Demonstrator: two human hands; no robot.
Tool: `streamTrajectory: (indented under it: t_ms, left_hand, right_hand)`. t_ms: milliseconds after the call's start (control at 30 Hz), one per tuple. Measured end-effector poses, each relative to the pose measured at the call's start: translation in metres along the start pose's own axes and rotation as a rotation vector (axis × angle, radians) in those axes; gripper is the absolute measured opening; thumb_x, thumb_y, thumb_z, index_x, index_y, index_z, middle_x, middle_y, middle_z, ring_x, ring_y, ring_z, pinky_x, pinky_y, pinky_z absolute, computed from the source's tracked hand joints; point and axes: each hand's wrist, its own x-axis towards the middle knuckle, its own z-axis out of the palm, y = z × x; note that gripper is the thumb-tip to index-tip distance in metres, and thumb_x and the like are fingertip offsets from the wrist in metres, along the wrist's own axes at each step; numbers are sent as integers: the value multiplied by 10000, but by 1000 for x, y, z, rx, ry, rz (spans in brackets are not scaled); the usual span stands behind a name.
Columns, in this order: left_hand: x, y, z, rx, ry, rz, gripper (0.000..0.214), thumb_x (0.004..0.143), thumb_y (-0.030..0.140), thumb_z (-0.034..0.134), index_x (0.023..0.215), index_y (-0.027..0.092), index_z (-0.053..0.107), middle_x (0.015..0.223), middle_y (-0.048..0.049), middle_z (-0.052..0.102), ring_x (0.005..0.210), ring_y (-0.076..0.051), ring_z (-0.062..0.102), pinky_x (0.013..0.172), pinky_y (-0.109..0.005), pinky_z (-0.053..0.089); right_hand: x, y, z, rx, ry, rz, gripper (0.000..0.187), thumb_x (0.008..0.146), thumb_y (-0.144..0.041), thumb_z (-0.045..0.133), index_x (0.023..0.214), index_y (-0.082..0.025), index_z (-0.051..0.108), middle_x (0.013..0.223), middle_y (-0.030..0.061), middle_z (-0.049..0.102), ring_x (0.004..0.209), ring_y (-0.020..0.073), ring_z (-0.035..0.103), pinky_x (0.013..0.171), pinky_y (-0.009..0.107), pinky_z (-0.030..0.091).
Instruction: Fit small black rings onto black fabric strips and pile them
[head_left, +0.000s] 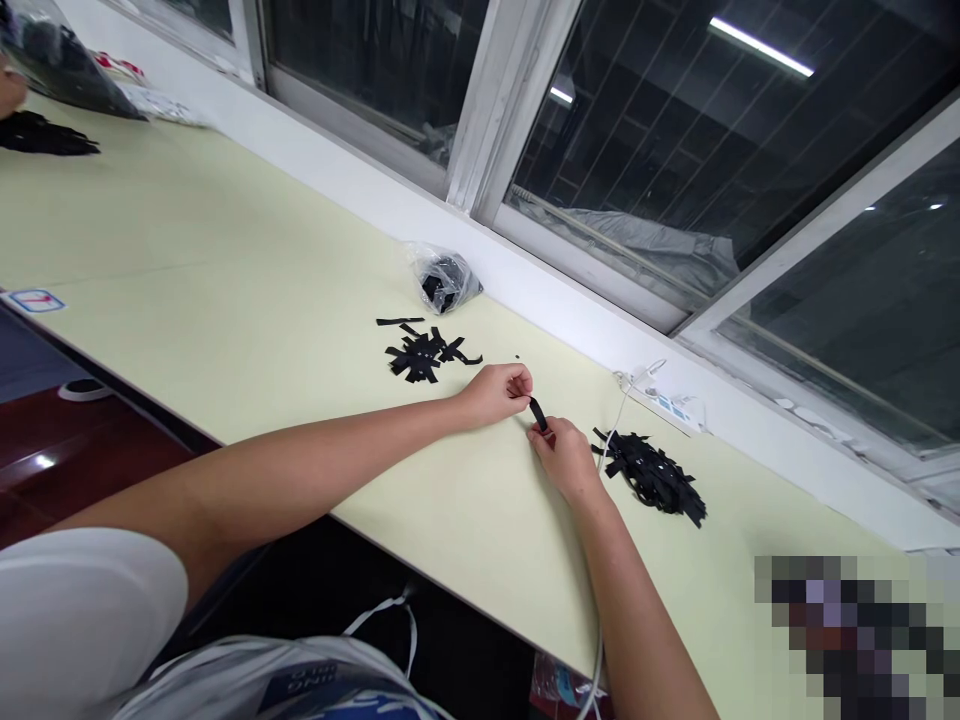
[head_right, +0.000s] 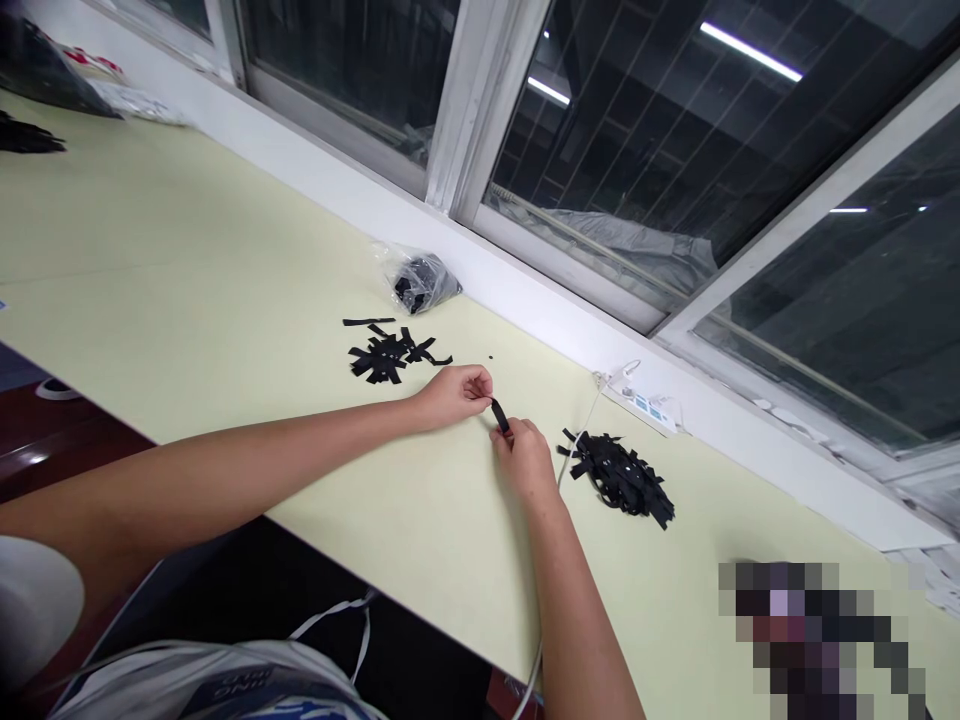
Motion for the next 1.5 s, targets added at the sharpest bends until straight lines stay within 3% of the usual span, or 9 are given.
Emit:
streamTrajectory:
  t_ms: [333,500,667,800,900,1033,1500]
  left_hand:
    - [-1,2,-1,32,5,-2,86,728,118,622,797,151,581,780,-10,637,731,-119,617,715,-258,509]
    - [0,4,-3,60,9,-1,77,732,119,607,795,153,578,773,-6,632,715,-117,605,698,-254,501]
    - [-2,8,-5,92,-33,17,78,727,108,598,788,157,586,764,-2,638,714,-119,601,692,-253,495]
    - [-9,16,0,51,-167,35,110,721,91,596,810,156,610,797,-10,660,741,-123,616,701,-252,494]
    - [-14,21,4,31,-239,46,111,729,97,600,821,156,618,802,-14,664,755,-127,622,697,-251,492]
    - [-15,23,5,25,-230,23,72,757,127,605,823,150,620,791,-18,663,748,-126,622,691,-251,495]
    - [-14,18,3,64,-201,-24,73,749,142,637,819,155,618,788,-15,666,729,-129,620,660,-244,477]
  right_hand:
    - [-2,-9,1,-79,-12,36,108,905,-271,516,829,-203,554,895,81,652,797,211,588,711,306,395]
    - [-5,-12,-3,42,5,48,59,872,-274,532,911,-234,553,793,24,673,717,200,605,662,299,409]
    - [-4,-2,-17,250,310,127,205,858,-349,542,1009,-212,559,894,58,700,730,194,646,716,327,480]
    - [-2,1,-21,402,479,152,310,829,-452,618,1008,-204,567,930,82,701,793,200,658,763,347,511]
    - [-1,-3,-14,610,385,121,349,794,-468,678,989,-202,565,932,83,696,815,194,665,772,347,529]
    - [-2,-9,-5,781,233,92,346,779,-455,714,961,-200,566,883,67,689,795,182,667,759,337,538]
    - [-3,-14,-4,800,175,122,347,776,-480,717,938,-204,582,862,59,698,791,185,675,738,325,538]
